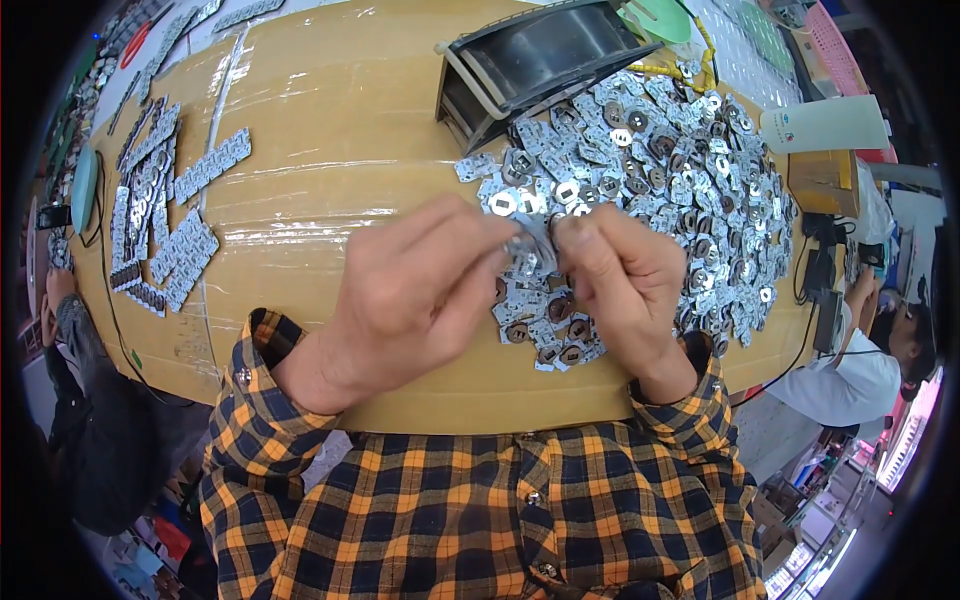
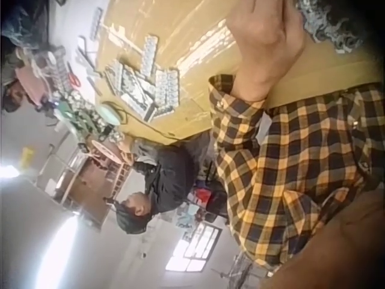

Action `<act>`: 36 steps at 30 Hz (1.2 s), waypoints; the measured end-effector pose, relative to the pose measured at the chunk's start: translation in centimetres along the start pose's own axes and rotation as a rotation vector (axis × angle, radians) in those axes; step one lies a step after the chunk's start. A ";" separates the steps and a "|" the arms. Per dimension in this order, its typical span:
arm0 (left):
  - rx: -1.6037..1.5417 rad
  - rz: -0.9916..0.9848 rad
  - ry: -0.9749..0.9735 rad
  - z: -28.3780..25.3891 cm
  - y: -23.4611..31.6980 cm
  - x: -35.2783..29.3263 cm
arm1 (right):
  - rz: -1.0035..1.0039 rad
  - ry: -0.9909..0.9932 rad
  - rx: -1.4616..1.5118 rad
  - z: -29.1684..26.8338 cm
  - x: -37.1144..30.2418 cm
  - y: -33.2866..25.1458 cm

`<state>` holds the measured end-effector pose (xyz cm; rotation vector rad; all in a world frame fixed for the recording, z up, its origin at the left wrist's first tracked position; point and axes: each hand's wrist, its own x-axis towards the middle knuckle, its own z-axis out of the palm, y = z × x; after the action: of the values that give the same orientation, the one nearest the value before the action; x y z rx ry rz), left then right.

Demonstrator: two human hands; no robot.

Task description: Sort and inspect small metal plates with electronic components at a workbench.

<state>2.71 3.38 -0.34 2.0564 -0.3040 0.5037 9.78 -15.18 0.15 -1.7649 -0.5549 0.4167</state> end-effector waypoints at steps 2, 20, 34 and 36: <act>0.028 -0.091 0.005 0.0 -0.1 -0.2 | -0.088 0.110 -0.138 -0.4 0.1 0.0; -0.753 -0.508 -0.192 -1.4 0.8 -0.3 | -0.056 -0.292 0.049 -1.1 0.0 -1.0; -0.633 -0.452 -0.268 -1.2 0.1 -0.5 | -0.233 -0.302 -0.057 -0.5 0.3 -0.1; -0.730 -0.501 -0.214 -1.1 0.3 -0.2 | -0.254 -0.293 -0.148 -0.7 0.2 -0.3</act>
<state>2.09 4.20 0.32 1.3886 -0.0662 -0.1342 10.29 -15.54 0.60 -1.7552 -1.0280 0.4675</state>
